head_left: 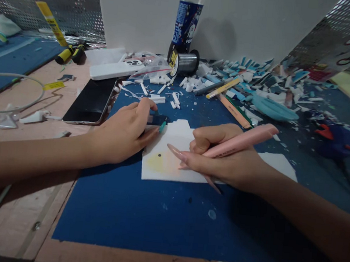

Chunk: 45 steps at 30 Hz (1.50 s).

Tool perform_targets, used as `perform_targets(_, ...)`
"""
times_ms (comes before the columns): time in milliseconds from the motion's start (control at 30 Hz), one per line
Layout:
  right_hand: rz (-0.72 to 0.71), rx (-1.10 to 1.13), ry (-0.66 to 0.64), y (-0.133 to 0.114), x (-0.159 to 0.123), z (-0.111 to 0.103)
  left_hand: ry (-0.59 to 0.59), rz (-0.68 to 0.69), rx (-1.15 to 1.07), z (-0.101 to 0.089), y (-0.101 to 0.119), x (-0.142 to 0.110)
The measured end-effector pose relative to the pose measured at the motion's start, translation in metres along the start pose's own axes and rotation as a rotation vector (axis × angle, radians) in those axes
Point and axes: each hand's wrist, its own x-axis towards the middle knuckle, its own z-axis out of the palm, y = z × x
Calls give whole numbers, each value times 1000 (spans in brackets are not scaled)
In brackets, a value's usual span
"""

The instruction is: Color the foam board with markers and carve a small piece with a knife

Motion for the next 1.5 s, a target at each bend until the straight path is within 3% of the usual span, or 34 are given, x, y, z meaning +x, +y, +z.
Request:
perform_targets(400, 25, 84, -7, 1, -3, 3, -4, -2, -7, 0, -1, 1)
perform_targets(933, -47, 32, -37, 3, -3, 2, 1, 22, 19, -1, 1, 1)
perform_targets(1500, 15, 95, -86, 0, -1, 3, -5, 0, 18, -1, -1, 1)
